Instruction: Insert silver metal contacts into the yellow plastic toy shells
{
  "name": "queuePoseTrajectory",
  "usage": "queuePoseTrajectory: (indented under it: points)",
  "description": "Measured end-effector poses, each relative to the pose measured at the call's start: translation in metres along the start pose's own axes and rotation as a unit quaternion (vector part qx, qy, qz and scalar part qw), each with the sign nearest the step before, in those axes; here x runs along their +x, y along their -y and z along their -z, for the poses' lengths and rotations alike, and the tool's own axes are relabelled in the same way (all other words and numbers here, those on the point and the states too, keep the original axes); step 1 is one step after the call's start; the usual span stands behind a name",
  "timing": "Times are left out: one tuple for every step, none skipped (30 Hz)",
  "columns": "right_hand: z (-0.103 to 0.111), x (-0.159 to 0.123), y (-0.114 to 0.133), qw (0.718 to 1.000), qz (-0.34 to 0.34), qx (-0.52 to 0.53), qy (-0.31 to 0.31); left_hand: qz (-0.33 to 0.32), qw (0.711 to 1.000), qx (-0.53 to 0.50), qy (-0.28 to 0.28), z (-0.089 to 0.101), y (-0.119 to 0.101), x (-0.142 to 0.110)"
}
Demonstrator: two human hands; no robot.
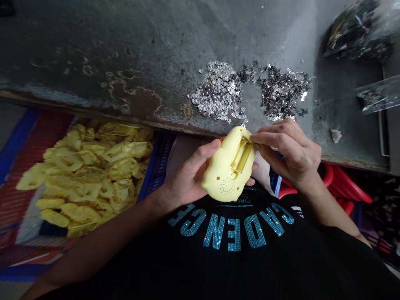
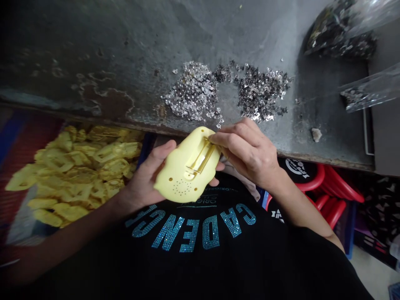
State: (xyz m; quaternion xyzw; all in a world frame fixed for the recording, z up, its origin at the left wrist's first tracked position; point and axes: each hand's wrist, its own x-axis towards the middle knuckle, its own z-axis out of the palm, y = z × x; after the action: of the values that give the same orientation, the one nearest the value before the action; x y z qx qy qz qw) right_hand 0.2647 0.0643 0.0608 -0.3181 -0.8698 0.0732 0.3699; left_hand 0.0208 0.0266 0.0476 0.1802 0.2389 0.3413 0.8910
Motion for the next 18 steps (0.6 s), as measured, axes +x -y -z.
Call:
queuePoseTrajectory:
  points:
    - [-0.001,0.000,0.001,1.000,-0.007,0.001,-0.006,-0.001,1.000,0.001,-0.001,-0.001,0.000,0.000]
    - [-0.002,-0.001,0.002,1.000,-0.011,0.000,-0.012,-0.005,1.000,0.000,-0.003,-0.001,-0.001,0.000]
    - [-0.003,-0.001,0.003,1.000,-0.011,-0.001,-0.016,-0.009,1.000,-0.001,-0.004,-0.002,-0.001,0.000]
    - [-0.004,-0.002,0.004,1.000,-0.009,-0.004,-0.017,-0.011,1.000,-0.004,-0.002,-0.002,-0.002,0.000]
    - [-0.005,-0.002,0.004,1.000,-0.006,-0.006,-0.015,-0.012,1.000,-0.007,0.000,-0.003,-0.002,0.000]
    - [-0.005,-0.003,0.005,1.000,-0.006,-0.004,-0.013,-0.013,1.000,-0.008,0.003,-0.003,-0.002,0.000]
    - [-0.005,-0.002,0.005,1.000,-0.014,0.004,-0.011,-0.016,1.000,-0.006,0.004,-0.003,-0.001,0.001]
    - [-0.004,-0.001,0.005,0.999,-0.030,0.018,-0.010,-0.020,1.000,0.000,0.004,-0.003,0.000,0.001]
    - [-0.003,0.000,0.005,0.998,-0.053,0.041,-0.005,-0.027,1.000,0.011,-0.003,-0.002,0.001,0.001]
    - [0.000,0.002,0.004,0.994,-0.080,0.069,0.006,-0.037,0.999,0.026,-0.015,-0.001,0.002,0.000]
    - [0.002,0.005,0.003,0.989,-0.108,0.100,0.023,-0.051,0.997,0.045,-0.029,-0.001,0.003,-0.001]
    - [0.005,0.008,0.002,0.982,-0.131,0.127,0.046,-0.062,0.995,0.068,-0.041,0.000,0.005,-0.003]
    - [0.007,0.010,0.001,0.975,-0.148,0.148,0.071,-0.071,0.992,0.094,-0.054,0.001,0.006,-0.006]
    - [0.009,0.012,0.001,0.970,-0.158,0.160,0.091,-0.081,0.987,0.122,-0.066,0.001,0.007,-0.009]
    - [0.009,0.013,0.001,0.968,-0.160,0.165,0.102,-0.090,0.981,0.156,-0.078,0.002,0.008,-0.013]
    - [0.009,0.014,0.001,0.969,-0.156,0.164,0.102,-0.104,0.972,0.194,-0.087,0.002,0.008,-0.017]
    - [0.008,0.013,0.001,0.971,-0.149,0.161,0.092,-0.121,0.959,0.237,-0.094,0.002,0.008,-0.021]
    - [0.005,0.011,0.002,0.975,-0.138,0.158,0.072,-0.142,0.944,0.282,-0.098,0.003,0.008,-0.024]
